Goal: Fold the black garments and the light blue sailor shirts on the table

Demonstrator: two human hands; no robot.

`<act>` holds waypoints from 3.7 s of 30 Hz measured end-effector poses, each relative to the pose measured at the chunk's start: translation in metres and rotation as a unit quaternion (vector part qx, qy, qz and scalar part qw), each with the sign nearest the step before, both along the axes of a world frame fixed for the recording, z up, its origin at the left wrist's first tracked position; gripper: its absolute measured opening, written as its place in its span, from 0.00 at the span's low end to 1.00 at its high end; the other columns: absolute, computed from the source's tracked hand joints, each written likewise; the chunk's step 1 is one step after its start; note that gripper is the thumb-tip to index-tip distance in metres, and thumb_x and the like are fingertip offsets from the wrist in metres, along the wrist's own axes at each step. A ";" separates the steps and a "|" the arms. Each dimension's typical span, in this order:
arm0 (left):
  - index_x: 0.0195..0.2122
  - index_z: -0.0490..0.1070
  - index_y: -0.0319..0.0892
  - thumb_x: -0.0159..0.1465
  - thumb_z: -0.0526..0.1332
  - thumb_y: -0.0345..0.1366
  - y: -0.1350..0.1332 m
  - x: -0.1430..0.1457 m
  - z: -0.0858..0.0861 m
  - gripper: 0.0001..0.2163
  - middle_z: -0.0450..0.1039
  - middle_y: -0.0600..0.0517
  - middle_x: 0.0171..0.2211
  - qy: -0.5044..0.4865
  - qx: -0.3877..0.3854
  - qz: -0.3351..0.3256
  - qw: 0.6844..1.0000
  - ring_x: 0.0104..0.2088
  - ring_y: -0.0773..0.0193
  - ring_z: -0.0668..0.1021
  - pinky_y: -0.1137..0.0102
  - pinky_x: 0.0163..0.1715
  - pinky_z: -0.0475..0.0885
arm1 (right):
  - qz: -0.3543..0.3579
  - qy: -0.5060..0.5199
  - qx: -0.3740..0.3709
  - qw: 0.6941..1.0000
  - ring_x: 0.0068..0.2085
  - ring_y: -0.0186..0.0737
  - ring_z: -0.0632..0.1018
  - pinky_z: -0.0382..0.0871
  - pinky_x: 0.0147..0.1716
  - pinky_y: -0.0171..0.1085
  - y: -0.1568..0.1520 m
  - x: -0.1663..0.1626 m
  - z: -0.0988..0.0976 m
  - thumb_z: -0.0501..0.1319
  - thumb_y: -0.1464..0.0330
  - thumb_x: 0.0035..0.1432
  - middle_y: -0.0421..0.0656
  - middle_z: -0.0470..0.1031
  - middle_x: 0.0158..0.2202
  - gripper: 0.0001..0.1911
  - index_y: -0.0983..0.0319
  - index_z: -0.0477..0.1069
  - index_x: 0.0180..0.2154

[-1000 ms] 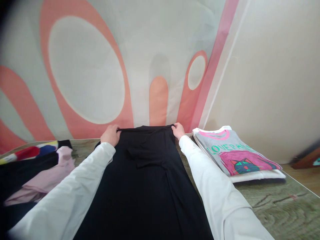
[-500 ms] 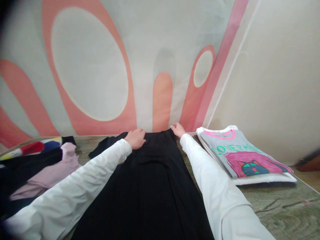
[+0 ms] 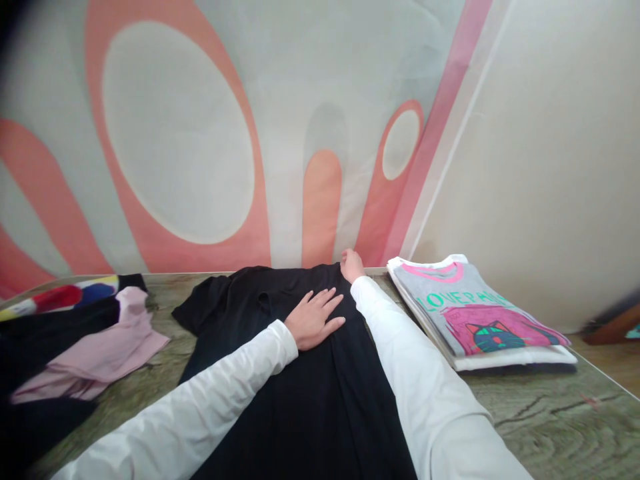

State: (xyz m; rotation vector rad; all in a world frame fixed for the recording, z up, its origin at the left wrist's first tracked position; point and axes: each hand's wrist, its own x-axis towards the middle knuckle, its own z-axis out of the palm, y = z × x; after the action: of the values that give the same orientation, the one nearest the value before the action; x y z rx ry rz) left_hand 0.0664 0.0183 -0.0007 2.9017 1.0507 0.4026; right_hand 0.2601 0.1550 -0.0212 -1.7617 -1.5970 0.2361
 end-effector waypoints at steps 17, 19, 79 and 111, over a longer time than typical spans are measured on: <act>0.58 0.51 0.42 0.65 0.39 0.42 0.017 -0.016 -0.004 0.22 0.49 0.49 0.60 0.018 -0.001 -0.014 1.000 0.59 0.61 0.55 0.60 0.55 0.50 | 0.175 -0.231 -0.041 0.956 0.60 0.43 0.52 0.47 0.57 0.46 -0.188 -0.035 0.006 0.43 0.60 0.60 0.48 0.50 0.61 0.27 0.64 0.50 0.59; 0.58 0.52 0.42 0.65 0.39 0.43 0.020 -0.020 -0.005 0.22 0.49 0.50 0.60 0.026 0.000 -0.001 1.000 0.59 0.60 0.54 0.59 0.55 0.50 | 0.137 -0.244 -0.075 0.957 0.60 0.45 0.52 0.44 0.57 0.51 -0.201 -0.027 0.007 0.41 0.57 0.60 0.47 0.50 0.61 0.28 0.62 0.49 0.59; 0.55 0.58 0.47 0.64 0.45 0.45 0.008 -0.017 0.007 0.19 0.55 0.49 0.58 -0.022 -0.021 -0.132 0.991 0.57 0.58 0.58 0.59 0.55 0.53 | 0.041 -0.005 -0.144 0.989 0.17 0.31 0.68 0.55 0.18 0.29 -0.124 0.015 0.012 0.54 0.60 0.49 0.39 0.68 0.14 0.16 0.65 0.72 0.22; 0.52 0.60 0.48 0.64 0.47 0.44 0.007 -0.017 0.009 0.17 0.56 0.49 0.57 -0.035 -0.017 -0.135 0.990 0.57 0.58 0.59 0.59 0.55 0.54 | -0.010 -0.201 -0.073 0.977 0.28 0.38 0.74 0.58 0.27 0.32 -0.136 -0.023 0.033 0.55 0.66 0.46 0.46 0.75 0.23 0.11 0.61 0.74 0.22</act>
State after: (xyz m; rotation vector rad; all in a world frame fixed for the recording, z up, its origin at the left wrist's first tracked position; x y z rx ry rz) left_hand 0.0495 0.0251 0.0079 2.9187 0.6352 0.4630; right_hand 0.2371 0.0189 0.0121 -2.0324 -1.8822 -0.0188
